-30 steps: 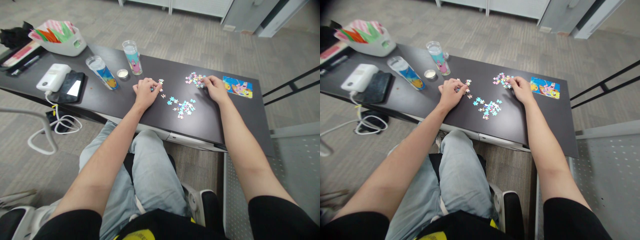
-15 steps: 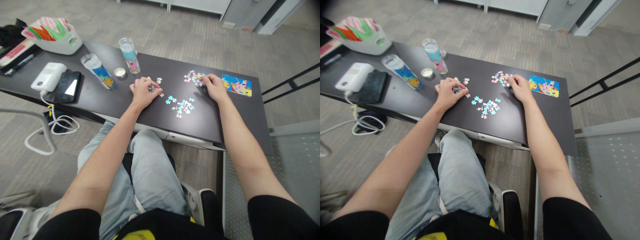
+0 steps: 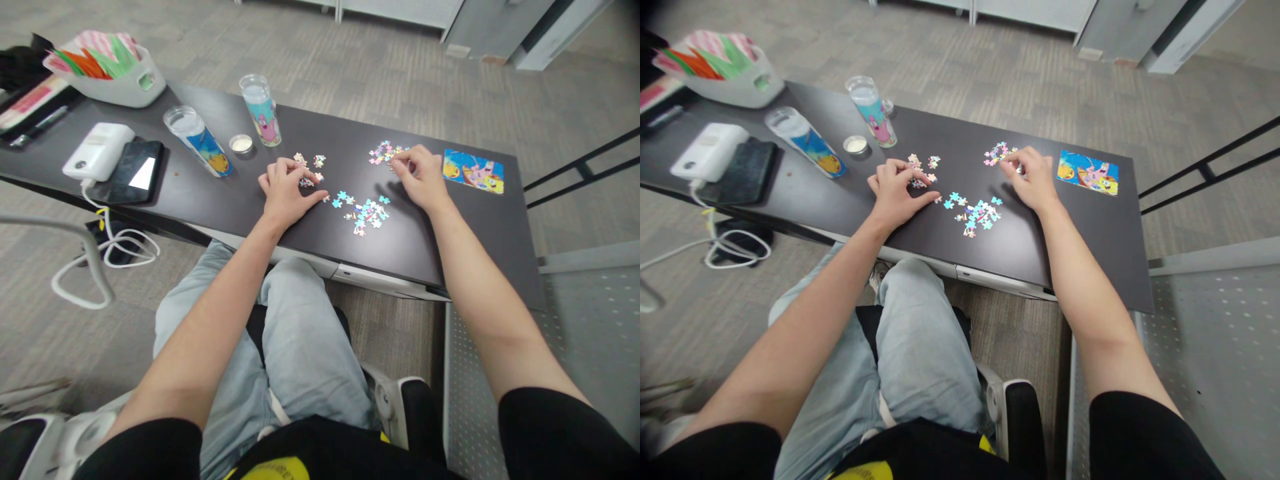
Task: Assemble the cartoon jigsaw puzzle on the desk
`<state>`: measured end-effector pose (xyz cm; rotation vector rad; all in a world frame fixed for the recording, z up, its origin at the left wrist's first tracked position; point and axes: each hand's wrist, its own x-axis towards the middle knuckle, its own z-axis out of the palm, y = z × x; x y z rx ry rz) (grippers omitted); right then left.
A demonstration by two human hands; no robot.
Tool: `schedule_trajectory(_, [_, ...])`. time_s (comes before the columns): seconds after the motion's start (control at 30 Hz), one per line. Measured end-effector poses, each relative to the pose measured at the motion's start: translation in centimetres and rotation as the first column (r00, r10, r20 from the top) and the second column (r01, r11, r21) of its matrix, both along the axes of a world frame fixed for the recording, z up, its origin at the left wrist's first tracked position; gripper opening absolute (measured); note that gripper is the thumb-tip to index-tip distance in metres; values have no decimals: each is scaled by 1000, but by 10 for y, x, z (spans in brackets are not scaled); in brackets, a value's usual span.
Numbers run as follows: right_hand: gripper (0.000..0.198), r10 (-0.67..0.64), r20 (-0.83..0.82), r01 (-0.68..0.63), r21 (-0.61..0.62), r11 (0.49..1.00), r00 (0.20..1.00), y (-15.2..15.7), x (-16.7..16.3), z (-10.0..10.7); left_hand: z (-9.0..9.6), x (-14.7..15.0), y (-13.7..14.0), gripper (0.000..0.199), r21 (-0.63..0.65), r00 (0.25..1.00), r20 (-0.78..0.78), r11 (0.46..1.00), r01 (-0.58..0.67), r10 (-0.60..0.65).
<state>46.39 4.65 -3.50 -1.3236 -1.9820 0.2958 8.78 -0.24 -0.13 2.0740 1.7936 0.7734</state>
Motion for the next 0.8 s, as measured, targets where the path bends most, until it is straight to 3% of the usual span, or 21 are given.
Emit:
schedule_trajectory(0.13, [71,294,247,-303,-3,953,923,-35,-60,16,1,3,-1,35,-8,1000,-9,1000,-9,9])
schedule_trajectory(0.2, [68,362,314,-374,-24,927,878,-46,-82,20,1,4,-2,36,-11,1000,-8,1000,-14,14])
schedule_trajectory(0.43, [75,371,403,-353,-121,928,837,-52,-93,22,3,6,-2,38,-30,1000,-4,999,-19,19])
schedule_trajectory(0.8, [75,383,367,-358,-137,924,848,-52,-90,21,-1,2,1,37,-44,1000,24,999,-13,14])
